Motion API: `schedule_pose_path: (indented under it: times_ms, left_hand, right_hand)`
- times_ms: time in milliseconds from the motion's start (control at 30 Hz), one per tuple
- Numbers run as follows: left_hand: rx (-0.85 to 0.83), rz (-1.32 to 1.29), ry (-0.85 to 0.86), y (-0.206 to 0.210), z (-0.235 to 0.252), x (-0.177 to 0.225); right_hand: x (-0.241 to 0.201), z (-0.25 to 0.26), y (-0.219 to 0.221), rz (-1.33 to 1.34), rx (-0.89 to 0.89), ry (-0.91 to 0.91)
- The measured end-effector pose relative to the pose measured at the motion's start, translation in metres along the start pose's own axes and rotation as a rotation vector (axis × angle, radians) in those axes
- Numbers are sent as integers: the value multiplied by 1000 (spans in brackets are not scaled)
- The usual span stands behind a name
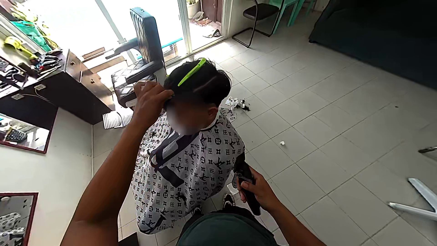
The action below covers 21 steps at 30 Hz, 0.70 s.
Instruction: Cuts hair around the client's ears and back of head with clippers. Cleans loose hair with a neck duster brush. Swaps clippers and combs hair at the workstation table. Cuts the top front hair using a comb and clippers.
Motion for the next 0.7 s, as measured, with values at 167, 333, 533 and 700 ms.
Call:
schedule_pose_path:
  times_ms: [167, 333, 533, 700]
  left_hand:
    - [-76, -107, 128, 4, -23, 3]
    - [274, -527, -66, -27, -32, -21]
    - [202, -574, -25, -22, -12, -31]
    - [160, -500, -66, -16, -5, -34]
  right_hand:
    - [-13, 12, 22, 81, -22, -16]
    - [-81, 54, 60, 5, 117, 40]
    - [-126, 109, 111, -151, 44, 143]
    - [-133, 129, 135, -22, -6, 176]
Point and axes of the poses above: each hand's wrist, its own z-axis towards the middle knuckle, its own y-axis out of the palm, x = y × z, the point moved 7 cm from there along z, towards the middle knuckle, and after that the axes turned 14 degrees about -z, right-handed, at the moved point
